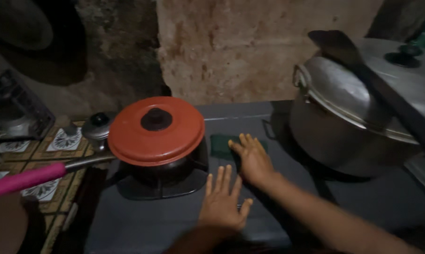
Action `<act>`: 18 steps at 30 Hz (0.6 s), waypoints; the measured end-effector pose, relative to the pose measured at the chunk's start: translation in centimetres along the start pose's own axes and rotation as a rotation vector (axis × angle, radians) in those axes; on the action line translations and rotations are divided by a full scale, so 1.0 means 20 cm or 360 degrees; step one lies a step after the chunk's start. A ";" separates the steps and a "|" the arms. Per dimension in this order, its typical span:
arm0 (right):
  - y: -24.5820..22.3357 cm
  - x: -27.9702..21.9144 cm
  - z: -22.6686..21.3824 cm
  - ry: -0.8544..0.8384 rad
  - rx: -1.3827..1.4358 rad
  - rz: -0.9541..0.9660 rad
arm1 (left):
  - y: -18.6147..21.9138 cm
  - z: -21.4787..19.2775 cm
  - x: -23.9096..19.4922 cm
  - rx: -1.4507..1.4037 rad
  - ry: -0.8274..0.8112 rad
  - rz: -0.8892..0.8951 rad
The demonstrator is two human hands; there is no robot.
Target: The person stirs a yellow liquid in a pot on a gas stove using a wooden spatula. They then cover the pot with a lid and wipe the stovetop with a green cloth.
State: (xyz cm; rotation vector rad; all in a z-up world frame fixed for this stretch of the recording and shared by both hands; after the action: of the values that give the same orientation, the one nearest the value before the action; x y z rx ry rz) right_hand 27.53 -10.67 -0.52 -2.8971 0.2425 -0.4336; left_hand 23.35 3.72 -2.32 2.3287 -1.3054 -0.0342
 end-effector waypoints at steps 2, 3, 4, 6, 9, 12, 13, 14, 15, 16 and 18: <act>0.03 0.12 0.06 0.0067 -0.0048 -0.0014 | -0.02 0.03 0.00 -0.0013 0.0027 0.0013; 0.04 0.19 0.08 0.0139 -0.0054 -0.0052 | -0.03 0.04 0.00 -0.0040 0.0068 0.0031; 0.05 0.25 0.10 0.0209 -0.0058 -0.0094 | -0.03 0.04 0.00 -0.0065 0.0113 0.0047; 0.09 0.37 0.20 0.0070 -0.0087 -0.0045 | -0.03 0.04 0.00 -0.0067 0.0203 0.0084; 0.11 0.53 0.27 0.0099 -0.0084 -0.0104 | -0.01 0.01 -0.01 -0.0086 0.0336 0.0141; 0.15 0.63 0.31 0.0116 -0.0098 -0.0110 | -0.02 -0.03 -0.04 -0.0202 0.0363 0.0160; 0.16 0.65 0.31 0.0099 -0.0111 -0.0090 | -0.02 -0.04 -0.05 -0.0257 0.0354 0.0161; 0.19 0.65 0.31 0.0128 -0.0103 -0.0056 | -0.02 -0.05 -0.05 -0.0284 0.0346 0.0171; 0.21 0.64 0.30 0.0156 -0.0095 -0.0023 | -0.02 -0.06 -0.05 -0.0311 0.0338 0.0181; 0.24 0.63 0.28 0.0186 -0.0087 0.0010 | -0.01 -0.07 -0.05 -0.0337 0.0331 0.0193; 0.35 0.60 0.24 0.0090 -0.0260 0.0200 | -0.01 -0.09 -0.06 -0.0310 0.0354 0.0209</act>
State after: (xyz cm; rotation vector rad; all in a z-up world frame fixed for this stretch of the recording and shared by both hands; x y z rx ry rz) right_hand 39.38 -18.81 -3.20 -3.0073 0.4879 -0.4962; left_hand 23.25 5.37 -1.02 2.0166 -1.2792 0.1305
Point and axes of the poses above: each hand's wrist, its own x-axis towards the middle knuckle, its own z-axis out of the palm, y = z × x, the point moved 7 cm from there along x, towards the middle knuckle
